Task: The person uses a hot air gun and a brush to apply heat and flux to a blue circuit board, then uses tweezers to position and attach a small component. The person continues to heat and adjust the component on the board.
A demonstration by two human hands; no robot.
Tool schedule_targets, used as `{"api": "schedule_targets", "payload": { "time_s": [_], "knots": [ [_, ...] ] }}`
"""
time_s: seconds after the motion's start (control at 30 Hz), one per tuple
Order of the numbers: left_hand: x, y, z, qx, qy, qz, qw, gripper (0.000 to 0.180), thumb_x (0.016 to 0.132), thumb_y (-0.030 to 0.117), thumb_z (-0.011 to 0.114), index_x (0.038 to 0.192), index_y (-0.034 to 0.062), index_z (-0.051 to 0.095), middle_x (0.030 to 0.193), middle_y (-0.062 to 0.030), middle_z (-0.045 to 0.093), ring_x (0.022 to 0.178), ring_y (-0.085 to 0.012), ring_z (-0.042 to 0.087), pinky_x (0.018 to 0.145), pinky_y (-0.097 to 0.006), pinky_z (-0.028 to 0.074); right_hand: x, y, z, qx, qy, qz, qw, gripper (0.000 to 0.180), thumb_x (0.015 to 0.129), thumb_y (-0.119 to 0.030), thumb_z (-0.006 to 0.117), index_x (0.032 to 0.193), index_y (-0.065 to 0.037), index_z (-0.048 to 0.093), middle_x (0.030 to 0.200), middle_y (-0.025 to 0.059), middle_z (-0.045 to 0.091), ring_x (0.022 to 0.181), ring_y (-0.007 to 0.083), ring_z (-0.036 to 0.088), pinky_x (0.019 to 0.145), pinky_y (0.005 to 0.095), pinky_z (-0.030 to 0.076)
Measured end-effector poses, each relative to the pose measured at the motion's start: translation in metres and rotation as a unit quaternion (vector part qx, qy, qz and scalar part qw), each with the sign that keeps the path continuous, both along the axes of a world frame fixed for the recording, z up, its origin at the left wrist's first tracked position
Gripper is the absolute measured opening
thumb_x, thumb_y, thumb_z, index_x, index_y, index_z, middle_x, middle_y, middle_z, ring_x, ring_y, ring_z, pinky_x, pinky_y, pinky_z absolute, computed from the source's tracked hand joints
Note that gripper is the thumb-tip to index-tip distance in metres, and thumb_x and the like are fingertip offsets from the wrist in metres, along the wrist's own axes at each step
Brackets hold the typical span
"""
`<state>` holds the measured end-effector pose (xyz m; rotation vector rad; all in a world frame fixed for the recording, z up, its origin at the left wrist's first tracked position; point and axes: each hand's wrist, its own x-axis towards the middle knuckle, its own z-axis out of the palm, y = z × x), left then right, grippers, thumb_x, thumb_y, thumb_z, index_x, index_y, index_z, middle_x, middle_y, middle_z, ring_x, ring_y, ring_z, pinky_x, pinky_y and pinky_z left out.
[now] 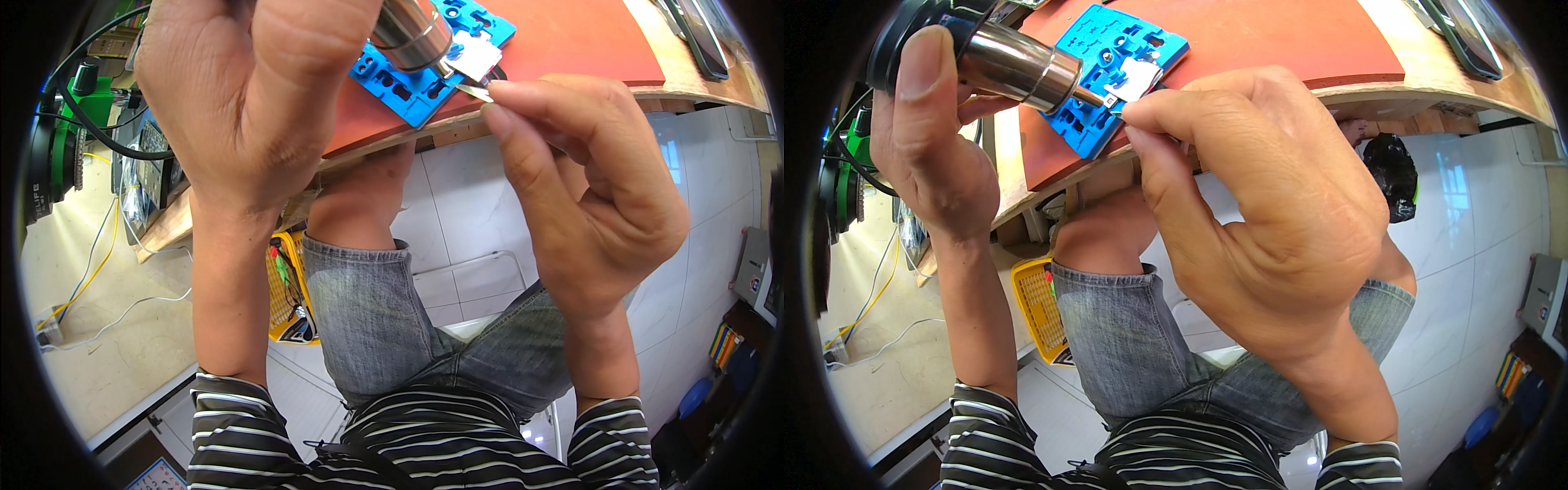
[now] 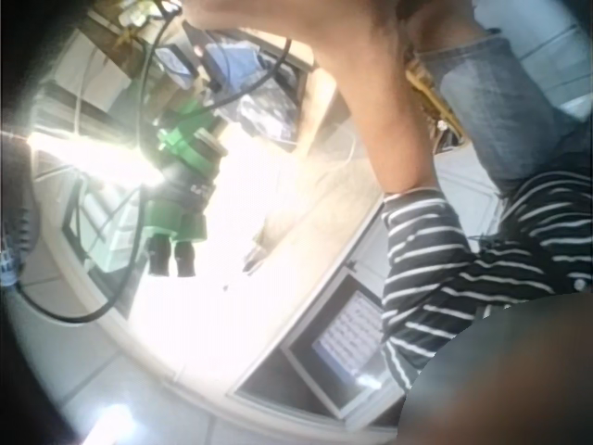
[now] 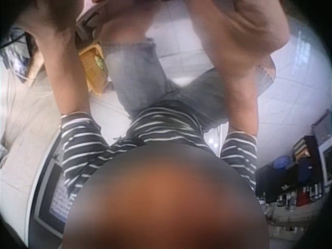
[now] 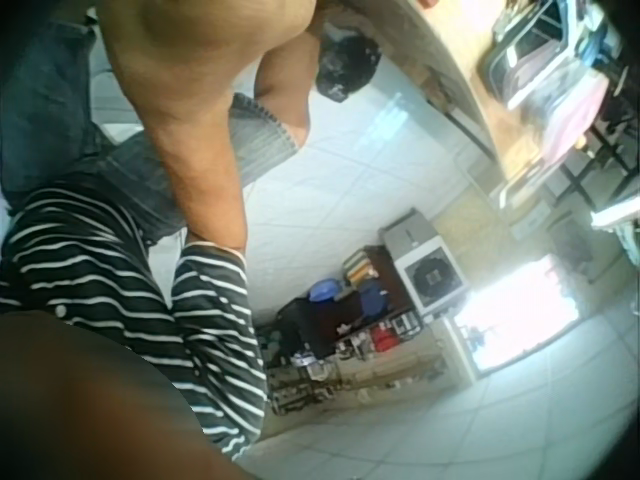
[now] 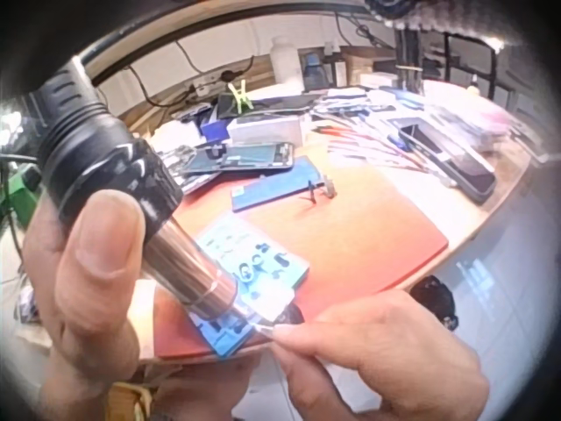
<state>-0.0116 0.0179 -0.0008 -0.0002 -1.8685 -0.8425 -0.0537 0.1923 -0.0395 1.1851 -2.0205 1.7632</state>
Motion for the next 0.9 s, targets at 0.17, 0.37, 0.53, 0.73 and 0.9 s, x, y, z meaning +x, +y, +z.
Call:
{"api": "schedule_targets", "payload": {
  "time_s": [0.17, 0.37, 0.53, 0.73, 0.9],
  "knots": [
    [0.007, -0.005, 0.008, -0.041, -0.053, -0.035, 0.997, 0.061, 0.093, 0.051, 0.064, 0.124, -0.0006, 0.055, 0.105, -0.0042, 0.059, 0.094, -0.0146, 0.055, 0.085, -0.030, 0.045, 0.000, -0.001, -0.004, -0.006, -0.004, -0.010, 1.000, 0.016, 0.088, 0.008, 0.076, 0.104, 0.006, 0.074, 0.100, 0.0098, 0.070, 0.090, 0.0125, 0.067, 0.078, 0.0238, 0.057],
    [0.001, 0.010, 0.005, 0.006, -0.032, -0.017, 0.999, 0.061, 0.093, 0.050, 0.064, 0.125, -0.0007, 0.054, 0.104, -0.0055, 0.060, 0.093, -0.0153, 0.056, 0.083, -0.031, 0.047, 0.001, -0.002, -0.002, 0.004, -0.016, -0.011, 1.000, 0.016, 0.089, 0.008, 0.075, 0.105, 0.005, 0.074, 0.101, 0.0086, 0.070, 0.090, 0.0111, 0.067, 0.078, 0.0224, 0.057],
    [0.003, -0.010, 0.004, -0.044, -0.032, -0.051, 0.997, 0.060, 0.094, 0.049, 0.064, 0.125, -0.0008, 0.054, 0.104, -0.0057, 0.061, 0.093, -0.0150, 0.057, 0.083, -0.030, 0.047, 0.000, 0.000, 0.002, 0.011, -0.026, -0.009, 1.000, 0.016, 0.089, 0.008, 0.075, 0.105, 0.005, 0.074, 0.101, 0.0079, 0.070, 0.090, 0.0102, 0.067, 0.077, 0.0217, 0.056],
    [0.002, -0.013, 0.002, -0.060, -0.024, -0.052, 0.997, 0.060, 0.094, 0.049, 0.064, 0.125, -0.0016, 0.055, 0.104, -0.0055, 0.061, 0.093, -0.0145, 0.057, 0.082, -0.029, 0.047, -0.001, -0.001, 0.002, 0.015, -0.026, -0.005, 1.000, 0.016, 0.090, 0.008, 0.075, 0.105, 0.006, 0.074, 0.100, 0.0071, 0.070, 0.088, 0.0082, 0.066, 0.074, 0.0205, 0.055],
    [0.004, -0.026, 0.003, -0.061, -0.029, -0.097, 0.993, 0.061, 0.094, 0.049, 0.063, 0.126, -0.0017, 0.055, 0.104, -0.0056, 0.060, 0.093, -0.0148, 0.057, 0.082, -0.030, 0.047, -0.001, -0.002, 0.004, 0.023, -0.034, -0.005, 0.999, 0.015, 0.090, 0.009, 0.074, 0.105, 0.006, 0.074, 0.099, 0.0059, 0.070, 0.086, 0.0069, 0.065, 0.074, 0.0197, 0.054]
  ]
}}
